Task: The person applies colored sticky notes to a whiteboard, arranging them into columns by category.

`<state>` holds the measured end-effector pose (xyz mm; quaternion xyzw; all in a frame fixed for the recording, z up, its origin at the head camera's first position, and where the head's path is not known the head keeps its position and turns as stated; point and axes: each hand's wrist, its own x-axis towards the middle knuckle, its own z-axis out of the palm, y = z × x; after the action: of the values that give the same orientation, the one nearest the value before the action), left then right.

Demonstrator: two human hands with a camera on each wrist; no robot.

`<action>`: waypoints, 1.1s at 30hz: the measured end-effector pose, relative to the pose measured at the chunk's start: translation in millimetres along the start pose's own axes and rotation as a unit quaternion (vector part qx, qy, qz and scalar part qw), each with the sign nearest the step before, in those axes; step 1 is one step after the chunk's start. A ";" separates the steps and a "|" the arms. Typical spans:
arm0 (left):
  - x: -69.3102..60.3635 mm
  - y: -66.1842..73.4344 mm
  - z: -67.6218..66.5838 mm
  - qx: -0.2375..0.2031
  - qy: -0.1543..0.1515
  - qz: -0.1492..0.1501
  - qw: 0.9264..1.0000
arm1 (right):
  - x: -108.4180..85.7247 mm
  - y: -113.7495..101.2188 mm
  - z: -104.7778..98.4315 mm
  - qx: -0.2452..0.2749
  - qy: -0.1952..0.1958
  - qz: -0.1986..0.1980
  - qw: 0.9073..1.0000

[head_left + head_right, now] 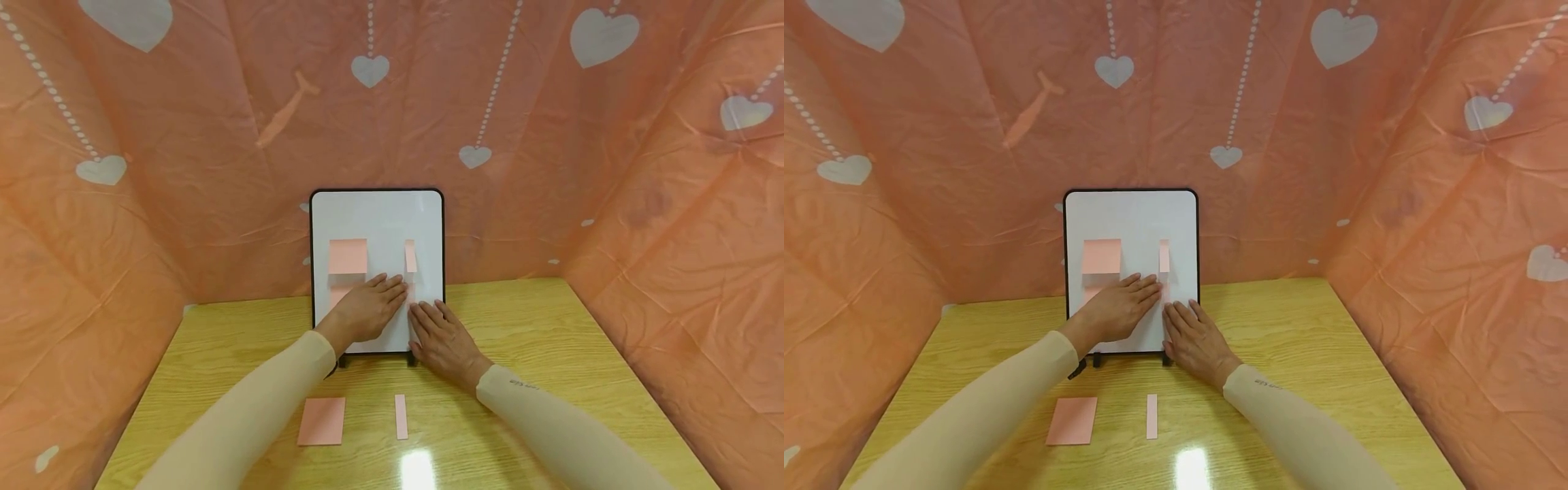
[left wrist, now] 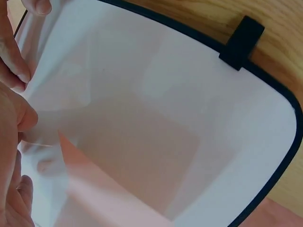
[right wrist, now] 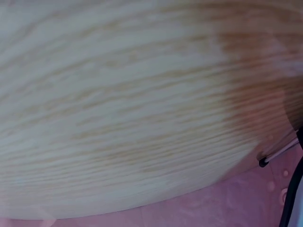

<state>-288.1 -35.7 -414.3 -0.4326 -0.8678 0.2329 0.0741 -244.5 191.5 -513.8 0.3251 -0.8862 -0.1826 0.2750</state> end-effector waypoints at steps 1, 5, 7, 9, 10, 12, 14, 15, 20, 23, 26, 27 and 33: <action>-0.4 0.0 0.9 -0.004 0.005 0.001 1.000 | -0.1 -0.2 0.3 0.000 -0.001 0.001 1.000; 1.8 2.4 3.4 -0.010 0.025 0.006 1.000 | -0.7 -1.0 0.2 0.001 -0.008 0.002 1.000; 4.6 4.8 3.8 -0.008 0.025 0.010 1.000 | -0.9 -1.2 0.1 0.000 -0.010 0.002 1.000; 7.6 7.5 4.0 -0.005 0.020 0.009 1.000 | -1.1 -1.6 -0.1 -0.003 -0.012 0.000 1.000; 8.6 8.7 3.9 -0.006 0.017 0.008 1.000 | -1.2 -1.8 -0.2 -0.004 -0.012 -0.001 1.000; 9.6 9.6 3.9 -0.003 0.010 0.007 1.000 | -1.2 -2.1 -0.6 -0.006 -0.013 -0.002 1.000; 9.3 8.8 3.8 -0.007 0.008 0.007 1.000 | -1.2 -2.3 -0.8 -0.005 -0.015 -0.002 1.000; 8.2 7.6 3.5 -0.009 0.009 0.007 1.000 | -1.3 -2.3 -0.5 -0.003 -0.014 -0.001 1.000; 0.2 0.7 4.7 -0.017 0.012 -0.002 1.000 | -1.3 -2.2 -1.0 0.000 -0.015 -0.001 1.000; -2.8 -0.9 5.7 -0.013 0.017 -0.001 1.000 | -1.1 -2.8 -0.9 0.005 -0.017 -0.002 1.000; -1.1 0.7 5.5 -0.010 0.028 0.004 1.000 | -1.6 -3.3 -0.6 0.010 -0.015 -0.003 1.000; 0.2 1.8 5.6 -0.008 0.031 0.005 0.999 | -1.7 -3.4 -0.6 0.011 -0.013 -0.003 1.000; 9.8 8.9 4.9 0.002 0.026 0.000 1.000 | -3.8 -2.9 -2.1 -0.001 -0.015 -0.004 1.000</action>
<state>-289.4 -25.0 -423.5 -0.4387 -0.8648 0.2238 0.0974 -239.5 191.7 -515.0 0.3255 -0.8888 -0.1896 0.2609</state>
